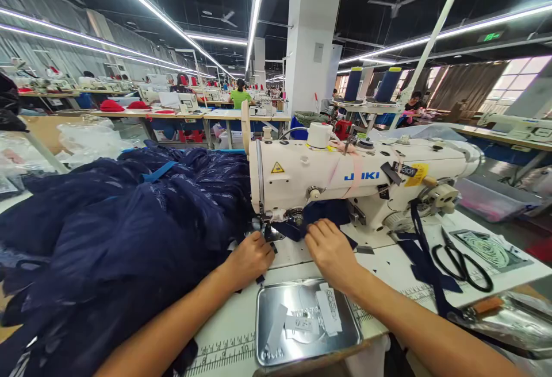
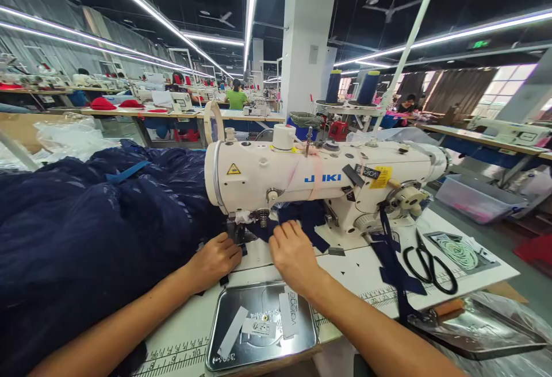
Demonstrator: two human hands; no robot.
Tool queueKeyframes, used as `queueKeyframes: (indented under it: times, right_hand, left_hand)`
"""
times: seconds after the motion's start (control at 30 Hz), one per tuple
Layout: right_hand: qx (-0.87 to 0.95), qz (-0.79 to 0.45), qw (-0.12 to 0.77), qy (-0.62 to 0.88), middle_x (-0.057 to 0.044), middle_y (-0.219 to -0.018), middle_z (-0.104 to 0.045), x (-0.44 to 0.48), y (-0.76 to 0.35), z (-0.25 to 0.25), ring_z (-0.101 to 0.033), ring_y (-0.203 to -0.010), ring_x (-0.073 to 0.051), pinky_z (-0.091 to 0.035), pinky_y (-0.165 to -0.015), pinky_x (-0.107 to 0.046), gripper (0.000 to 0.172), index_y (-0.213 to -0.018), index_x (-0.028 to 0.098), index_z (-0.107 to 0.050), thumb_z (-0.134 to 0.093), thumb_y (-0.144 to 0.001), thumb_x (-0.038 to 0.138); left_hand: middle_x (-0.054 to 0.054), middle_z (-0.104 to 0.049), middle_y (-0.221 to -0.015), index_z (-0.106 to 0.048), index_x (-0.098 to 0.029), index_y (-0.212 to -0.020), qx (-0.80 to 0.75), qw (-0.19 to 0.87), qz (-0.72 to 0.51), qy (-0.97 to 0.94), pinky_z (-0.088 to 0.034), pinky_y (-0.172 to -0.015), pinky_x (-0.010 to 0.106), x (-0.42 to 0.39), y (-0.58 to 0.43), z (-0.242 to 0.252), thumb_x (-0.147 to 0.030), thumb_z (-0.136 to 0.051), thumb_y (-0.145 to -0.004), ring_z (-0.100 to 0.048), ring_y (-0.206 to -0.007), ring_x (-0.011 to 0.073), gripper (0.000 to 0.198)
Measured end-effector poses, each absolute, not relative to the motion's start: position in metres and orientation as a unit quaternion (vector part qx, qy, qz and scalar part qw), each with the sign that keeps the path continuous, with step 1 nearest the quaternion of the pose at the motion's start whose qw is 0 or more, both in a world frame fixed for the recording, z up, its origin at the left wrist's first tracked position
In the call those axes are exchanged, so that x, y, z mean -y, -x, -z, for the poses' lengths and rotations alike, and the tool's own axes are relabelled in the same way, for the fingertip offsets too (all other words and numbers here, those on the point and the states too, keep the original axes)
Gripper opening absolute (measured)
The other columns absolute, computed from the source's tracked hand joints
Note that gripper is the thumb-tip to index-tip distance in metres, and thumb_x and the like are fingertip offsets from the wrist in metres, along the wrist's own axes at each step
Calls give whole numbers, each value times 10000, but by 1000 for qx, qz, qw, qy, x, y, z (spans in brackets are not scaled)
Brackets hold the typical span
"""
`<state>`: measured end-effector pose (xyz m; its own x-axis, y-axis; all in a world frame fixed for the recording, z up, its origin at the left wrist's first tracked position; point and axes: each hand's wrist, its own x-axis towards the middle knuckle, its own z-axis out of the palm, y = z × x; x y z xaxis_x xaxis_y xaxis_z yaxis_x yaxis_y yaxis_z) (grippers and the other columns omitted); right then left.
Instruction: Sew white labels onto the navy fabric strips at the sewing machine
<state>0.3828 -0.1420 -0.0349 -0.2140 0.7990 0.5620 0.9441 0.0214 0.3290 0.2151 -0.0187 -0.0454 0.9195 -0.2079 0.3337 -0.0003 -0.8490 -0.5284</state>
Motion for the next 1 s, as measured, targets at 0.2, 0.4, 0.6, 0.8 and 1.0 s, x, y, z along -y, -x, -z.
queueKeyframes:
  times: [0.2,0.4,0.6,0.8,1.0]
  right_hand:
    - [761,145,99,624,-63,-752,-556,112,-354,51,-480,-742,-190,-374,-708,-309,96,-708,143,-579,-521,-773,103]
    - [771,32,167,614,-25,-787,-568,105,-371,49,-508,-755,-144,-369,-702,-256,54,-725,154,-581,-575,-771,182]
    - [779,138,58,608,-52,-740,-583,100,-355,47,-501,-746,-181,-323,-765,-348,140,-678,150,-582,-493,-767,89]
    - [757,168,69,627,-67,-736,-583,89,-344,55,-501,-767,-201,-341,-750,-350,161,-690,156,-590,-472,-792,117]
    - [743,138,90,648,-65,-781,-570,95,-346,53,-494,-824,-196,-368,-711,-295,116,-740,150,-577,-480,-793,116]
  left_hand:
    - [27,-535,-538,-530,-119,-620,-56,275,193,940,-257,-563,304,16,-201,47,-58,-400,-809,-438,-515,143,238]
    - [20,-548,-556,-545,-119,-634,-53,278,198,938,-267,-564,298,12,-198,50,-58,-417,-798,-452,-515,148,216]
    - [15,-535,-535,-526,-126,-606,-44,274,203,939,-273,-553,298,15,-197,50,-53,-405,-801,-453,-498,149,241]
    - [19,-529,-535,-518,-128,-601,-34,264,216,939,-282,-565,300,15,-195,51,-35,-350,-825,-447,-503,142,295]
    - [17,-530,-589,-543,-123,-678,-69,199,251,945,-253,-549,284,20,-191,47,-56,-330,-853,-438,-527,125,284]
